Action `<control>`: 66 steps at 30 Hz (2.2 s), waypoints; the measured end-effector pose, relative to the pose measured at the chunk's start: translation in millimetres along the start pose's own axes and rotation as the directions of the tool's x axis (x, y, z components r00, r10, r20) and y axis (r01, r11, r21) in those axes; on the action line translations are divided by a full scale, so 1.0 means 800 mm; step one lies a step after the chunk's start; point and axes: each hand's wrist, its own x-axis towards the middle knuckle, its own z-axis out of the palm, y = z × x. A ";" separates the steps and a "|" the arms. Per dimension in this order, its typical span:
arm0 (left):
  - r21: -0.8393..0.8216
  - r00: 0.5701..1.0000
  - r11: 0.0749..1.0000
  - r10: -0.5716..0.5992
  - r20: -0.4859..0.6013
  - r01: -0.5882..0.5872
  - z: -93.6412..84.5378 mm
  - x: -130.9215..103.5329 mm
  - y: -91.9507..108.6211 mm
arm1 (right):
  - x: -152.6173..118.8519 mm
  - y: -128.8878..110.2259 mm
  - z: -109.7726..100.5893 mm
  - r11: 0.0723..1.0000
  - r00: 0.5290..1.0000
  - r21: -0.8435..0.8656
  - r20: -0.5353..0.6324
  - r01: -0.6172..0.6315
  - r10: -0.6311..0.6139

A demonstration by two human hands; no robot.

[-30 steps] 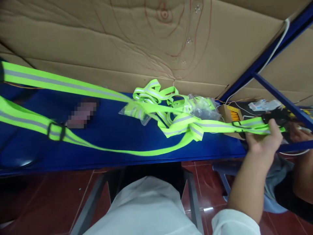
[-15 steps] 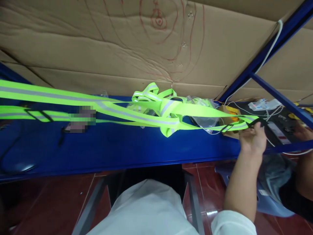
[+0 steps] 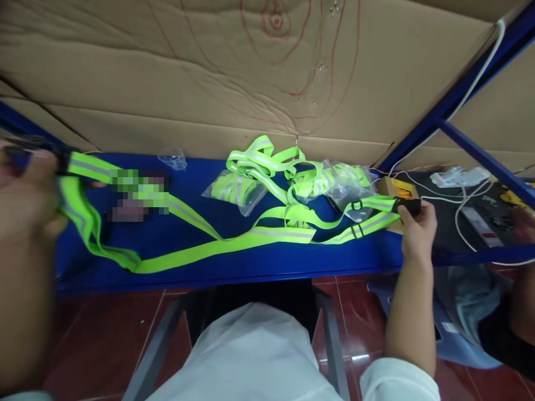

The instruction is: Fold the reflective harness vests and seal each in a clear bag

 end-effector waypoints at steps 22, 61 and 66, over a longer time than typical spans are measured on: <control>-0.235 0.193 0.679 0.491 0.849 -0.696 0.190 -0.206 0.097 | -0.124 -0.132 0.143 0.817 0.451 0.148 0.772 0.558 -0.448; -0.036 0.207 0.390 0.564 0.799 -0.920 0.185 -0.204 0.147 | -0.200 -0.167 0.182 0.980 0.751 -0.091 0.656 0.175 -0.073; -0.142 0.138 0.313 0.721 0.679 -0.939 0.151 -0.253 0.128 | -0.192 -0.162 0.180 0.997 0.766 0.011 0.639 0.083 -0.071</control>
